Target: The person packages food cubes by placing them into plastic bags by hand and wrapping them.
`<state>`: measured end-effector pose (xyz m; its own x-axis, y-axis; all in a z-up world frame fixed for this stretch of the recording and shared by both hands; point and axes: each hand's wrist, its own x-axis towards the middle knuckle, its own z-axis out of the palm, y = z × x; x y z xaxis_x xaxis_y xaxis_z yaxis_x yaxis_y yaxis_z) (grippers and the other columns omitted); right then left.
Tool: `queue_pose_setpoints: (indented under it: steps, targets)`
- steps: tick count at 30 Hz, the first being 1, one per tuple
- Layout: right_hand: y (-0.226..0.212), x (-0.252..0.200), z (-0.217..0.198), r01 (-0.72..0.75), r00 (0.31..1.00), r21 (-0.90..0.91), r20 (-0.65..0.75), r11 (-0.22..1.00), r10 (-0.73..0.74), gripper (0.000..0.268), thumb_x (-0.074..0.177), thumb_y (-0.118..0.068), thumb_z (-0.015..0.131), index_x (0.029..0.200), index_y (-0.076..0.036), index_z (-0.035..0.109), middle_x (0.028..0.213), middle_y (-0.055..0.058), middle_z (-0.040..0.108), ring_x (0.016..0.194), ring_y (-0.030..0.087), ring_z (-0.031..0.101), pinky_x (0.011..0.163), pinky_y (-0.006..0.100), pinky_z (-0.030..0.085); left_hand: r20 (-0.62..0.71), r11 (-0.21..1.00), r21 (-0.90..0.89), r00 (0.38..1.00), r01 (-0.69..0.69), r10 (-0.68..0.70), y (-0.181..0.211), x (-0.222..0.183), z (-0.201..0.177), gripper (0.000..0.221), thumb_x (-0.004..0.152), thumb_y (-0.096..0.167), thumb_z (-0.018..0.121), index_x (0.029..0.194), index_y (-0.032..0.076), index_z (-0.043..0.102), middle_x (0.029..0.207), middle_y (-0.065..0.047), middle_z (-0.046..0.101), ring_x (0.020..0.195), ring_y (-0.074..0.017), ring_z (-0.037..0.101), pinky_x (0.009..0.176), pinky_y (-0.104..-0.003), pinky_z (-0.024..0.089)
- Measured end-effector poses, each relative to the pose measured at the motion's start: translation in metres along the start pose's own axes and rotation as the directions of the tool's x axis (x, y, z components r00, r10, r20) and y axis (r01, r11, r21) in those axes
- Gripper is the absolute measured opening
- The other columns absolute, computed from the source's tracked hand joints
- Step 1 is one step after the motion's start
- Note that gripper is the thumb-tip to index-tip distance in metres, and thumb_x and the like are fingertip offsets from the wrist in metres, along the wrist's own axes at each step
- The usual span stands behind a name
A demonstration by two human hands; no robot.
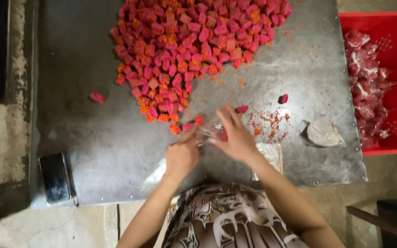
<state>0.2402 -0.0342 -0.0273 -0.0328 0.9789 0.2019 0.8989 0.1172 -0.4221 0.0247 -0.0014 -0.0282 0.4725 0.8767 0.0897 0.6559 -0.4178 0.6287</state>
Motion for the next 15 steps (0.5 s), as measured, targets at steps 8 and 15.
queue_pose_setpoints:
  steps: [8, 15]
  targets:
    - [-0.039, -0.064, 0.047, -0.107, 0.833, 0.279, 0.549, 0.954, -0.067, 0.053, 0.077, -0.031, 0.073, 0.125, -0.010, 0.065, 0.121, 0.018, 0.069, 0.112, 0.035, 0.066, 0.093, 0.047, 0.053, 0.145, 0.953, -0.203, 0.956, -0.225, 0.256, 0.032, -0.034, 0.002, 0.054, 0.070, 0.003, 0.064, 0.124, 0.004, 0.069, 0.134, -0.015, 0.068, 0.108, -0.0357, 0.073, 0.096, -0.048, 0.055]
    - [-0.034, -0.065, 0.032, -0.145, 0.922, 0.402, 0.386, 0.904, -0.024, 0.034, 0.098, -0.036, 0.067, 0.126, -0.017, 0.065, 0.119, 0.013, 0.073, 0.111, 0.033, 0.069, 0.098, 0.045, 0.055, 0.236, 0.950, -0.068, 0.930, 0.304, -0.280, -0.035, -0.017, -0.014, 0.057, 0.073, 0.008, 0.073, 0.129, 0.005, 0.065, 0.135, -0.013, 0.063, 0.109, -0.0338, 0.068, 0.092, -0.041, 0.054]
